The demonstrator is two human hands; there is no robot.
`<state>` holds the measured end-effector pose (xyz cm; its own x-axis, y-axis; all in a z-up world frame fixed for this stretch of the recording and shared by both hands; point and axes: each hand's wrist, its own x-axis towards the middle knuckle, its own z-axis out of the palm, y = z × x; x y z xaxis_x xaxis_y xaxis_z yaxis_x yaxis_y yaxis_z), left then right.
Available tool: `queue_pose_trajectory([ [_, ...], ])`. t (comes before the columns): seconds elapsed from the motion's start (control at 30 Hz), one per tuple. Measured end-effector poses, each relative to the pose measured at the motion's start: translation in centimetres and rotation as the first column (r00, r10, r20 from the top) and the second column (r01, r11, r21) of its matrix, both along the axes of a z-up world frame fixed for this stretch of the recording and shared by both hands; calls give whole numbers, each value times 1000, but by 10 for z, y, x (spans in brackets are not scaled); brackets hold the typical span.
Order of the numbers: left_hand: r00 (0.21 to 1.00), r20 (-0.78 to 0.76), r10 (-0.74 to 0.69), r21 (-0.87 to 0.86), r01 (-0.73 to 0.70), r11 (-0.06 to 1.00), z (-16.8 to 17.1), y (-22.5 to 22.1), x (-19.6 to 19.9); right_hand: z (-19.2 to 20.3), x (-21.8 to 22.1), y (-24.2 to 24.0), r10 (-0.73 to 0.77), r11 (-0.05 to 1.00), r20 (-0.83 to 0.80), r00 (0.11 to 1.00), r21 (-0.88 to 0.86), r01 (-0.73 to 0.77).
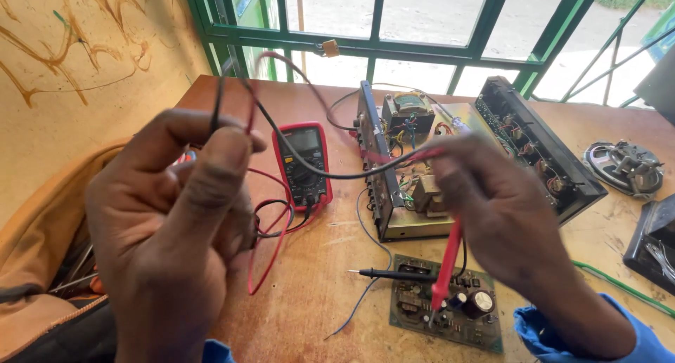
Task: Testing components on a circuit board using a digital multimeter as part of an electronics repair.
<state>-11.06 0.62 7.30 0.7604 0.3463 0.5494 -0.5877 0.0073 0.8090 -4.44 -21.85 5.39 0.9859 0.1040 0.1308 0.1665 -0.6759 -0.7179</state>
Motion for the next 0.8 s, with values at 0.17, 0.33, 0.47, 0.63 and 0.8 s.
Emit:
queue_pose_trajectory([
  [0.17,968,-226,105,209,-57,976,-37,17,4,36,-2,-2,-195,885,292,936,465,40],
  [0.33,833,-86,547,729,-321,605,-57,1,9,45,19,-5,68,566,240,968,790,-235],
  [0.47,696,505,511,418,-715,561,-81,-60,-15,58,11,27,36,395,-30,999,918,13],
  [0.63,849,442,290,596,-519,612,-96,-68,-6,62,15,35,233,336,-26,972,940,-55],
  [0.8,859,105,501,773,-387,502,-115,-53,25,70,-1,34,208,507,-119,971,862,-3],
])
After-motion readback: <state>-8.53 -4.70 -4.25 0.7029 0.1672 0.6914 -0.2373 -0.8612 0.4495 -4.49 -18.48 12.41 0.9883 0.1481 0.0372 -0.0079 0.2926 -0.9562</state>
